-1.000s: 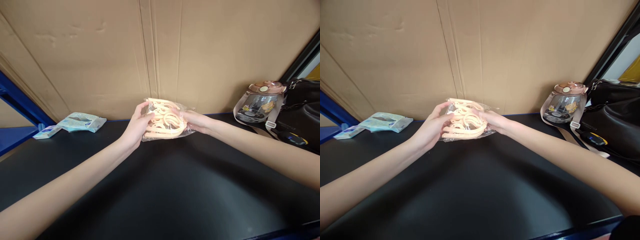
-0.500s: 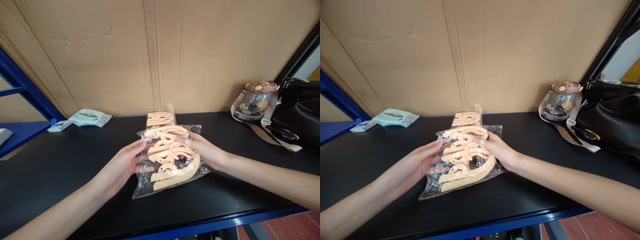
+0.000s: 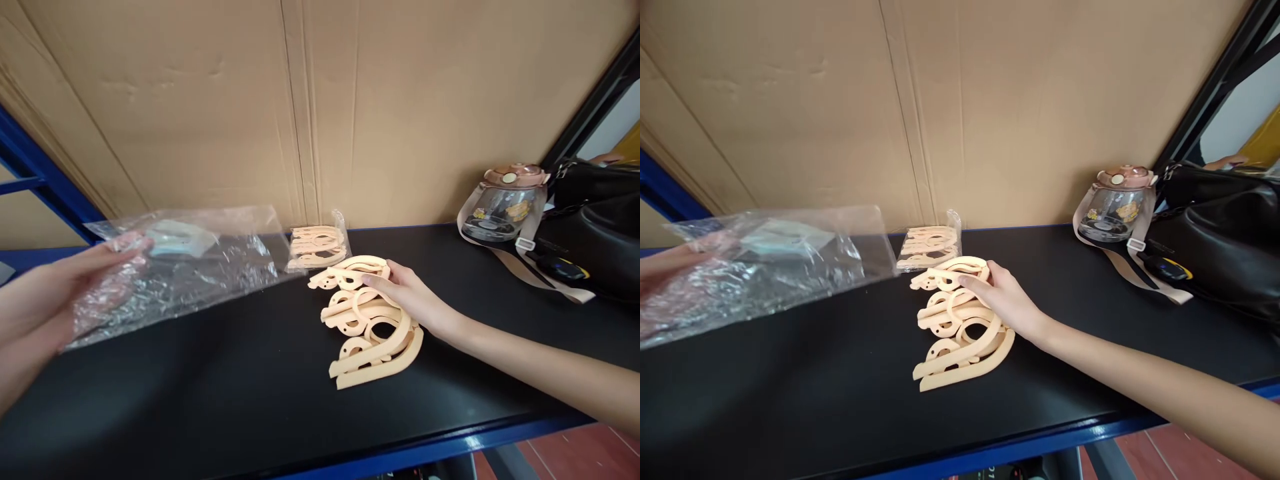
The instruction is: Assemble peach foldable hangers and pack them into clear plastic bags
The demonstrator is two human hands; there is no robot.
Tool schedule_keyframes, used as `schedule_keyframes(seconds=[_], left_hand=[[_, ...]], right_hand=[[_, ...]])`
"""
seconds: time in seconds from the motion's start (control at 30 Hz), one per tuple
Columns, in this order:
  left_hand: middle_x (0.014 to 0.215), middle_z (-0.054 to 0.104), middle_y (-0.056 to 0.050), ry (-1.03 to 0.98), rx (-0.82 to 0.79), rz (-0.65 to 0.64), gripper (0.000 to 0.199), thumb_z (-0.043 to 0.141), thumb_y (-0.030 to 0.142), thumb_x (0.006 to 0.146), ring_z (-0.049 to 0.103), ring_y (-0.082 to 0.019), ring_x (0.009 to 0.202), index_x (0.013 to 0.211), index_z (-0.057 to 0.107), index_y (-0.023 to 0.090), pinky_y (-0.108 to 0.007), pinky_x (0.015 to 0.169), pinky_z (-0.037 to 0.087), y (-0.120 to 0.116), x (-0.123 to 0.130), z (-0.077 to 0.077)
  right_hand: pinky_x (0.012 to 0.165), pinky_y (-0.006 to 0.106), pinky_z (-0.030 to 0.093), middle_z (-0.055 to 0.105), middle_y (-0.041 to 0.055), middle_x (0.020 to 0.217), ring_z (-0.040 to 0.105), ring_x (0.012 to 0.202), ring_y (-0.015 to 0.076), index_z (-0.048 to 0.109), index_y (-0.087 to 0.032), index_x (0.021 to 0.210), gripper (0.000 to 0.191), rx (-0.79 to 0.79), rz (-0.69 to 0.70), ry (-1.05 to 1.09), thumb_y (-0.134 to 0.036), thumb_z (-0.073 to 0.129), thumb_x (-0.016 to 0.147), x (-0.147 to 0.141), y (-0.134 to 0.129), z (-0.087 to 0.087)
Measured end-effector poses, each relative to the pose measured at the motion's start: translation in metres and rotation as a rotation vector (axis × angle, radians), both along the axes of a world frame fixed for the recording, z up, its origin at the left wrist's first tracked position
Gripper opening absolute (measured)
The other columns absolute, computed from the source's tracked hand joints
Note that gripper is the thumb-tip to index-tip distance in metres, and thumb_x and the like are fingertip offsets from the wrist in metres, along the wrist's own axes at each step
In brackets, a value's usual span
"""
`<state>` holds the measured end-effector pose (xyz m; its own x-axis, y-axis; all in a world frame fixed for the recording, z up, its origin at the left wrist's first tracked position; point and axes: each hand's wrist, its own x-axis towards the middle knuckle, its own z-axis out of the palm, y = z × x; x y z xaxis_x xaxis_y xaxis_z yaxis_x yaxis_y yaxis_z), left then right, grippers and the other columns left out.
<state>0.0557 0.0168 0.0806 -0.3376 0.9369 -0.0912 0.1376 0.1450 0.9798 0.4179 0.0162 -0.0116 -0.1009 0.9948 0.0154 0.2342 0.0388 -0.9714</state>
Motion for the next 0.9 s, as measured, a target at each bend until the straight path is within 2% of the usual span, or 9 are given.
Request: schedule_keyframes(seconds=[0.13,0.17,0.27,0.33,0.47,0.6,0.67,0.8,0.9], left_hand=[[0.086,0.075,0.007,-0.152,0.122,-0.011,0.027,0.062,0.013,0.082,0.071,-0.011,0.071,0.105,0.066,0.027,-0.011,0.049,0.055,0.011,0.019,0.002],[0.096,0.075,0.007,-0.156,0.129,-0.082,0.032,0.061,0.011,0.083,0.071,-0.01,0.079,0.112,0.063,0.026,-0.008,0.052,0.054,0.012,0.03,0.001],[0.103,0.074,0.003,-0.114,0.059,-0.211,0.042,0.064,0.016,0.085,0.068,-0.009,0.067,0.124,0.058,0.03,-0.009,0.037,0.042,0.01,0.07,-0.003],[0.104,0.074,-0.002,-0.079,0.0,-0.319,0.049,0.069,0.016,0.082,0.065,-0.008,0.06,0.128,0.056,0.029,-0.01,0.038,0.041,0.007,0.095,-0.007],[0.1,0.074,-0.01,-0.081,-0.048,-0.59,0.053,0.068,0.015,0.083,0.059,-0.006,0.051,0.133,0.051,0.017,-0.013,0.037,0.037,0.005,0.14,-0.015],[0.094,0.074,-0.009,-0.068,-0.066,-0.784,0.057,0.062,0.014,0.087,0.062,-0.008,0.053,0.14,0.041,0.017,-0.015,0.041,0.037,0.01,0.179,-0.02],[0.096,0.074,-0.009,-0.08,-0.065,-0.85,0.051,0.059,0.016,0.09,0.065,-0.009,0.056,0.138,0.041,0.017,-0.017,0.043,0.04,0.01,0.191,-0.023],[0.086,0.074,-0.009,-0.084,-0.157,-0.983,0.024,0.047,0.029,0.096,0.068,-0.013,0.061,0.112,0.058,0.013,-0.019,0.045,0.044,-0.005,0.196,-0.038],[0.073,0.073,-0.007,0.031,-0.232,-1.136,0.029,0.04,0.034,0.097,0.065,-0.013,0.054,0.093,0.061,0.014,-0.017,0.039,0.037,-0.019,0.189,-0.05]], right_hand=[[0.058,0.029,0.04,0.063,0.0011,0.072,0.06,0.068,0.019,0.052,-0.021,0.071,0.046,0.125,0.05,-0.534,-0.066,0.055,0.08,-0.008,0.006,0.002],[0.057,0.029,0.038,0.062,0.0012,0.069,0.059,0.065,0.0188,0.051,-0.021,0.067,0.048,0.156,0.085,-0.649,-0.067,0.053,0.08,-0.008,0.007,0.005],[0.058,0.03,0.037,0.065,0.0037,0.069,0.06,0.066,0.0206,0.055,-0.021,0.065,0.049,0.195,0.14,-0.859,-0.066,0.048,0.083,0.008,0.014,0.02],[0.058,0.032,0.038,0.067,0.0052,0.07,0.061,0.065,0.0218,0.059,-0.021,0.067,0.051,0.19,0.077,-0.943,-0.065,0.042,0.086,0.028,0.022,0.038],[0.071,0.034,0.044,0.07,0.0056,0.077,0.063,0.072,0.02,0.065,-0.02,0.074,0.048,0.393,-0.022,-0.83,-0.058,0.04,0.09,0.057,0.039,0.077],[0.073,0.032,0.048,0.071,0.0037,0.084,0.064,0.079,0.0175,0.068,-0.021,0.079,0.041,0.233,0.327,-0.502,-0.058,0.052,0.083,0.042,0.036,0.094],[0.072,0.03,0.048,0.068,0.0019,0.076,0.062,0.074,0.0156,0.067,-0.021,0.077,0.034,0.169,0.4,-0.421,-0.054,0.06,0.079,0.034,0.033,0.095],[0.068,0.029,0.048,0.064,0.001,0.074,0.059,0.067,0.0133,0.062,-0.02,0.076,0.03,0.2,0.184,-0.374,-0.05,0.066,0.075,0.061,0.049,0.1],[0.066,0.03,0.048,0.065,0.0029,0.077,0.059,0.067,0.0149,0.06,-0.02,0.082,0.033,0.266,0.075,-0.662,-0.053,0.057,0.081,0.102,0.083,0.111]])
